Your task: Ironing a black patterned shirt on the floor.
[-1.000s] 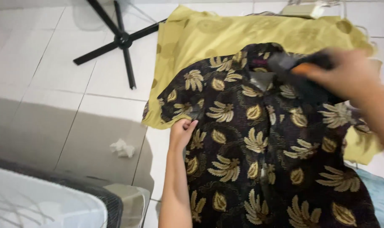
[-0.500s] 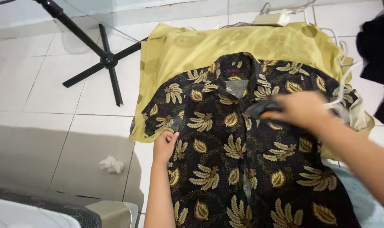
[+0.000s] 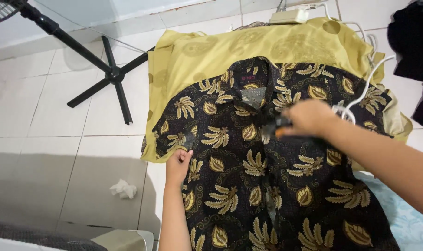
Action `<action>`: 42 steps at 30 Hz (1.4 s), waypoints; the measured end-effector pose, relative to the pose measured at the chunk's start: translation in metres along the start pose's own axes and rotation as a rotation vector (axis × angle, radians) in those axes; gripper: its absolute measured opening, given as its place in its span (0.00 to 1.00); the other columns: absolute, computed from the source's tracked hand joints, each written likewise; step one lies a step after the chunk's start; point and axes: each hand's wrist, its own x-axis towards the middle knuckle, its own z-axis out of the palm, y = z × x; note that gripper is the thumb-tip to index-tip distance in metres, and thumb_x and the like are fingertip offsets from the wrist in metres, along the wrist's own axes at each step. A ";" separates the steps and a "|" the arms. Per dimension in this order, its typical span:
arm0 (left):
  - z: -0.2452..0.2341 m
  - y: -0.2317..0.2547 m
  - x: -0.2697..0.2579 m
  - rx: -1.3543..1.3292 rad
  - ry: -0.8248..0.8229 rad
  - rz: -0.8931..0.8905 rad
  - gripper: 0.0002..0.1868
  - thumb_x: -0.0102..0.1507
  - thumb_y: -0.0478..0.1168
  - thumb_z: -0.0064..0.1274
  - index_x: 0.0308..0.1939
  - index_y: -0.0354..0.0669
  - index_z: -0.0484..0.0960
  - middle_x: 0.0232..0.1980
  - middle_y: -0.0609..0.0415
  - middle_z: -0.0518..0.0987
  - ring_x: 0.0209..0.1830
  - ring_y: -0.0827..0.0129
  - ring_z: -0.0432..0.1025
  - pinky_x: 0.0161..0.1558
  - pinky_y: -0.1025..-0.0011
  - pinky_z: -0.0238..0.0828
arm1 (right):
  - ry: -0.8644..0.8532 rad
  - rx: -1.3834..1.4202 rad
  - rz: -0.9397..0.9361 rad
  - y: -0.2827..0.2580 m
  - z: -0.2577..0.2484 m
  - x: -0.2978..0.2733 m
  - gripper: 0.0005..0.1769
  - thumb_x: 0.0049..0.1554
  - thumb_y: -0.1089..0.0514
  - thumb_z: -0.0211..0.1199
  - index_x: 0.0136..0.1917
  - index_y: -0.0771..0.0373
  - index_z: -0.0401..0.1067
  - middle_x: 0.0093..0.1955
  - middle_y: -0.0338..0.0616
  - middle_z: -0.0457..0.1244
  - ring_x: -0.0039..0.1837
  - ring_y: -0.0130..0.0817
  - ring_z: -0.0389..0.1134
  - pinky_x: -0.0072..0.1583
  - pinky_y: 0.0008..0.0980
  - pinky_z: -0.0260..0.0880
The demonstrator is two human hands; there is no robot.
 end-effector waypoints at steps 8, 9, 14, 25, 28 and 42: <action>0.003 -0.012 0.003 0.025 0.012 0.024 0.19 0.63 0.46 0.63 0.28 0.36 0.76 0.23 0.62 0.67 0.25 0.77 0.59 0.29 0.75 0.58 | -0.056 0.014 0.059 0.017 0.003 -0.012 0.40 0.51 0.16 0.51 0.53 0.49 0.74 0.37 0.43 0.71 0.42 0.42 0.75 0.46 0.43 0.78; 0.004 -0.014 0.003 0.008 0.012 0.031 0.18 0.63 0.46 0.63 0.28 0.37 0.76 0.24 0.62 0.67 0.25 0.77 0.59 0.29 0.75 0.58 | -0.002 0.080 0.184 0.027 -0.001 -0.009 0.40 0.52 0.17 0.52 0.53 0.51 0.75 0.39 0.45 0.71 0.44 0.44 0.75 0.48 0.45 0.77; 0.000 -0.006 0.005 0.030 0.014 0.032 0.18 0.62 0.47 0.63 0.28 0.38 0.76 0.23 0.63 0.67 0.25 0.77 0.59 0.29 0.75 0.59 | 0.177 0.227 0.511 0.069 -0.004 0.009 0.41 0.54 0.19 0.57 0.54 0.58 0.78 0.46 0.52 0.72 0.50 0.51 0.76 0.51 0.48 0.76; -0.001 -0.004 0.005 0.050 -0.005 0.004 0.19 0.62 0.46 0.63 0.27 0.38 0.74 0.25 0.64 0.65 0.25 0.77 0.57 0.29 0.76 0.56 | 0.247 0.349 0.554 0.054 -0.006 0.046 0.41 0.55 0.21 0.60 0.59 0.59 0.77 0.49 0.56 0.72 0.52 0.52 0.74 0.53 0.50 0.75; -0.001 -0.007 0.005 0.040 -0.013 -0.010 0.19 0.63 0.47 0.62 0.27 0.38 0.74 0.25 0.64 0.66 0.25 0.78 0.57 0.29 0.76 0.56 | 0.307 0.258 0.515 0.068 0.006 0.069 0.41 0.57 0.22 0.62 0.56 0.62 0.79 0.49 0.56 0.71 0.52 0.53 0.73 0.52 0.49 0.75; -0.002 -0.006 0.004 0.045 -0.010 -0.026 0.18 0.63 0.47 0.62 0.27 0.39 0.75 0.25 0.63 0.67 0.26 0.77 0.58 0.30 0.74 0.57 | 0.422 0.154 0.616 0.173 0.044 0.053 0.42 0.60 0.22 0.63 0.51 0.66 0.80 0.46 0.59 0.72 0.49 0.56 0.74 0.49 0.51 0.74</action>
